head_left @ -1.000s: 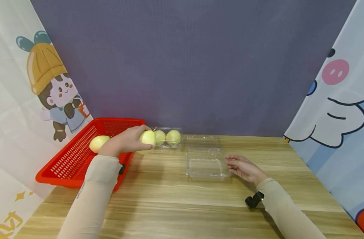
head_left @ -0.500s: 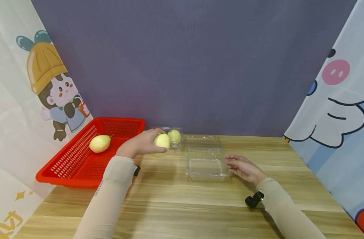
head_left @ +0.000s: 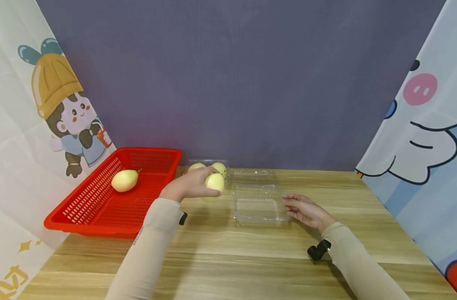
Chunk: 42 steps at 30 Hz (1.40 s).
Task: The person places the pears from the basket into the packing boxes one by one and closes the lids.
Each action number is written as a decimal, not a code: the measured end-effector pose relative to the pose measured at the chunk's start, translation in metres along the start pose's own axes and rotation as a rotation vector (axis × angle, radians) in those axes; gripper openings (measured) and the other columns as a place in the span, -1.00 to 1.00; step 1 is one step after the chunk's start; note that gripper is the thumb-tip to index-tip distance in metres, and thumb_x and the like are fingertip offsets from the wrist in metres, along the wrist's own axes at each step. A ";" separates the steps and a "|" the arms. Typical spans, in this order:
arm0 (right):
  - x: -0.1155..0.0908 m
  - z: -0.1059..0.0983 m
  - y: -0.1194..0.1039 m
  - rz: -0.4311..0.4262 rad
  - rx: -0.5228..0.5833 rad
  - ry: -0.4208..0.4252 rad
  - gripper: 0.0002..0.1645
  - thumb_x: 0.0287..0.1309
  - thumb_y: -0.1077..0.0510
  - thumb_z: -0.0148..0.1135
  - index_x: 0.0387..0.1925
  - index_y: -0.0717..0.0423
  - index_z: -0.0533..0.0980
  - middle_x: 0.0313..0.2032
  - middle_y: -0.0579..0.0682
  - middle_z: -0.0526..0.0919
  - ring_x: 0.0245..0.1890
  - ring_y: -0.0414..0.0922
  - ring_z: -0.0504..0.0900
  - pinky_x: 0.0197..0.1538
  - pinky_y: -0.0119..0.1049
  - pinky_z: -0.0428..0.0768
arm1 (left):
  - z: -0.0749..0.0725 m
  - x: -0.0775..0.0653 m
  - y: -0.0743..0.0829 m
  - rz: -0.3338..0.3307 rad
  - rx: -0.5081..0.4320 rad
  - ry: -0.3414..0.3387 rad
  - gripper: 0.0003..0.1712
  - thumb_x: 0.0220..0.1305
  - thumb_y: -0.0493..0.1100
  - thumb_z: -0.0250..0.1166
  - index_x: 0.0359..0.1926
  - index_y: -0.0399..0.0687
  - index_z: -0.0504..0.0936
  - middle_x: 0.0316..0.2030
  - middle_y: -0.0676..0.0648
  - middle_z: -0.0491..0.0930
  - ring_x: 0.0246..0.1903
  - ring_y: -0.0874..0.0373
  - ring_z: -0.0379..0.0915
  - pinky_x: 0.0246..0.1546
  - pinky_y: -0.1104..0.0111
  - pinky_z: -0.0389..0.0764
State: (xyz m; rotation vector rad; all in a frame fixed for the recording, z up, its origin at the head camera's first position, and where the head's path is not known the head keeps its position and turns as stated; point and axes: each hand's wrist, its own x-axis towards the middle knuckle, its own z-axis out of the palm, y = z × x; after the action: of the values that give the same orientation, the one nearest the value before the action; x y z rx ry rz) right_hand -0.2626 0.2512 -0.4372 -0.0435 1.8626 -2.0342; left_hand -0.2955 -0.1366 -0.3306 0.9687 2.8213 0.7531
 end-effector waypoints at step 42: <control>-0.001 -0.001 0.001 -0.005 0.006 0.020 -0.36 0.48 0.25 0.04 0.36 0.52 0.04 -0.15 0.03 0.47 -0.32 -0.25 0.53 -0.23 -0.45 0.61 | 0.094 0.044 0.055 0.010 -0.253 0.040 -0.15 0.12 0.27 0.42 0.38 0.12 0.40 0.09 -0.02 0.55 -0.08 0.14 0.51 -0.21 0.27 0.60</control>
State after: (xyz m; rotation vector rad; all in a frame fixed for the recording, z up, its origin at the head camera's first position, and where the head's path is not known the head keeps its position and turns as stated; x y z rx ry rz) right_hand -0.2614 0.2522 -0.4375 -0.0267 1.8702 -2.0507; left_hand -0.2800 -0.0322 -0.3833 0.9360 2.6670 1.1088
